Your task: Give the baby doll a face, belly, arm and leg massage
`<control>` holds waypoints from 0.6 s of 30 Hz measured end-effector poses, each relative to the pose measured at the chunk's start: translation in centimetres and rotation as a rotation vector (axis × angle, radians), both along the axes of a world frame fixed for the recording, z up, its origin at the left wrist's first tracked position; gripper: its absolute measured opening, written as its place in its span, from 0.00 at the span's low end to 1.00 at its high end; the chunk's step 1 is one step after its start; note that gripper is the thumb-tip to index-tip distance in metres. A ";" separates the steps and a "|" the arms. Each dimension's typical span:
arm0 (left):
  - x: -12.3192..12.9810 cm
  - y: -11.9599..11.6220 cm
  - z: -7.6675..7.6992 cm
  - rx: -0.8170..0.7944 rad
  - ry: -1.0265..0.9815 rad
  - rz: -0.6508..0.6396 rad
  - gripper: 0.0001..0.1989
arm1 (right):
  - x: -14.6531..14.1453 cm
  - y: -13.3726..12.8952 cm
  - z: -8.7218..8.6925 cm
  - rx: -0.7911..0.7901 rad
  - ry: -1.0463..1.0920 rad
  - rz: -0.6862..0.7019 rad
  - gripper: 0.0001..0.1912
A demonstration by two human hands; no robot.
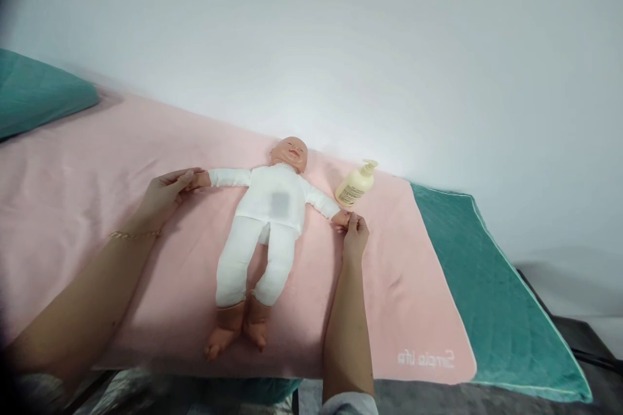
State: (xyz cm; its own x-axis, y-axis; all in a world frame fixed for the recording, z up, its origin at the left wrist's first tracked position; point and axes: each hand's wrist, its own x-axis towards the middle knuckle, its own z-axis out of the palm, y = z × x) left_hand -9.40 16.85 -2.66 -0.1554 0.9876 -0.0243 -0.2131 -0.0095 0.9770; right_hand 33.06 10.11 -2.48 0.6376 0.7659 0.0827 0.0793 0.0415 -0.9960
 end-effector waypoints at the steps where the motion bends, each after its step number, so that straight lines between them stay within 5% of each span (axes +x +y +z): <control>1: -0.1 0.1 -0.1 0.005 -0.018 -0.009 0.21 | 0.0 0.0 -0.1 -0.002 -0.001 -0.001 0.22; 10: -0.5 0.6 -0.5 -0.001 -0.181 -0.078 0.19 | 0.4 0.3 -0.7 0.001 0.006 0.019 0.23; 18: 0.0 -0.2 0.7 -0.034 -0.076 -0.052 0.26 | 0.6 0.2 -0.8 0.001 0.020 0.038 0.29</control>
State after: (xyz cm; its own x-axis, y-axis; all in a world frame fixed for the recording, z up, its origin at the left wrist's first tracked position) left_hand -9.36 16.67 -2.00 -0.1009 0.9926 -0.0678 -0.2856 0.0364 0.9577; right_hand 33.62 10.34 -3.28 0.6094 0.7896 0.0712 0.0578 0.0453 -0.9973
